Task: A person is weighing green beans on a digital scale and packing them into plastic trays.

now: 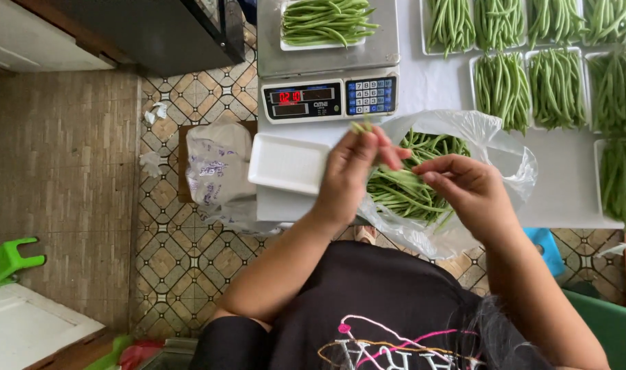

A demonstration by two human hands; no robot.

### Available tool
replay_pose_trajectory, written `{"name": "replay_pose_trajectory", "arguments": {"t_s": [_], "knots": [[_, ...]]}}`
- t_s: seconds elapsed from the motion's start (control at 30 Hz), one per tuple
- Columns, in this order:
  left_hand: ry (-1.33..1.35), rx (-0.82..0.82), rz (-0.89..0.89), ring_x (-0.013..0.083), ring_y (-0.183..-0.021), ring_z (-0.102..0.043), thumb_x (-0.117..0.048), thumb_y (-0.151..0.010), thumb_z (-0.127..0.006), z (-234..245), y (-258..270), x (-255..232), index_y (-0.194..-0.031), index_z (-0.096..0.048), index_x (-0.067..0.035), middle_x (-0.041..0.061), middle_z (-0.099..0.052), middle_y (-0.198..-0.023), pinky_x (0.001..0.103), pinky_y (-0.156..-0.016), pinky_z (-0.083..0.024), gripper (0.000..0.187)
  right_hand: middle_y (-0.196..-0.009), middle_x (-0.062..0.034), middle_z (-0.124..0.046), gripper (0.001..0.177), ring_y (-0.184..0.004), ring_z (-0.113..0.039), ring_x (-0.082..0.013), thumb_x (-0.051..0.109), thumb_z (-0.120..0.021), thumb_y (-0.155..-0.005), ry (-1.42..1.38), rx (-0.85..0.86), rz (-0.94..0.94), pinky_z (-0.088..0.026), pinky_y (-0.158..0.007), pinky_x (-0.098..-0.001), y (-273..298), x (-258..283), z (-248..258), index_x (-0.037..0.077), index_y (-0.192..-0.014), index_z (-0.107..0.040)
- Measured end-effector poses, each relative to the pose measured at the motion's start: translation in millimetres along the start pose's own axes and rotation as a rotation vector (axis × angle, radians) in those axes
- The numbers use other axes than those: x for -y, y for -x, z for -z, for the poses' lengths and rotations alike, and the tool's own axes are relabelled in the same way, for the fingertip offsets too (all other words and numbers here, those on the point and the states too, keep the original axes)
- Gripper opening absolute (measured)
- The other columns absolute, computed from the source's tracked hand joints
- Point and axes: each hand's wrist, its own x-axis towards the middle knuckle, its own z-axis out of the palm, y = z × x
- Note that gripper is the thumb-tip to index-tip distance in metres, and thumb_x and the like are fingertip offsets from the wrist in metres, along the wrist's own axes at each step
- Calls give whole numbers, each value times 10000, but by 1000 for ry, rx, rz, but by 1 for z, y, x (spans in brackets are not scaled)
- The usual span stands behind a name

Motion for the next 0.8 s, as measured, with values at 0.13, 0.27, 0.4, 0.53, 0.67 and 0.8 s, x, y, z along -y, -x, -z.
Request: {"name": "replay_pose_trajectory", "arguments": {"t_s": [0.13, 0.27, 0.4, 0.53, 0.67, 0.8], "knots": [[13, -10, -23, 259, -860, -749, -370, -1120, -434, 21, 1, -28, -1069, -590, -86, 55, -655, -729, 422, -891, -603, 328, -858, -64, -746, 183, -844, -706, -268, 233, -744, -941, 648, 14, 59, -542, -840, -425, -24, -93, 28, 140, -1097, -762], [2, -167, 73, 210, -563, -682, -364, -1098, -464, 21, 14, -33, -1076, -557, -64, 100, -612, -694, 352, -597, -645, 315, -819, -80, -741, 156, -836, -730, -334, 301, -659, -917, 1182, 107, 27, -596, -824, -466, -48, -174, 9, 232, -1007, -765], [26, -177, 175, 236, -596, -717, -321, -1089, -502, 23, 21, -30, -1117, -582, -20, 166, -681, -799, 388, -564, -653, 313, -934, -38, -716, 175, -941, -722, -276, 261, -671, -858, 1511, 216, 8, -583, -717, -415, -71, -212, -12, 222, -1008, -752], [76, -216, 362, 238, -690, -749, -348, -1089, -501, 19, 32, -14, -1134, -583, -52, 175, -728, -923, 407, -612, -665, 311, -874, 4, -679, 125, -910, -695, -252, 310, -649, -860, 1525, 124, 180, -569, -709, -374, -54, -190, 4, 257, -885, -760], [185, -223, 673, 276, -746, -754, -314, -1091, -520, 23, 37, 3, -1105, -594, -78, 179, -740, -1021, 380, -622, -649, 247, -798, 1, -666, 47, -802, -654, -188, 185, -710, -883, 1030, -4, 418, -556, -689, -316, 6, -58, 29, 152, -905, -686], [195, -115, 847, 294, -767, -750, -241, -1135, -415, 12, 33, 9, -1115, -560, -45, 204, -737, -1060, 342, -609, -632, 244, -760, -153, -617, 80, -689, -569, -287, -62, -661, -878, 543, -56, 712, -491, -721, -387, 65, 49, 32, -60, -827, -599]]}}
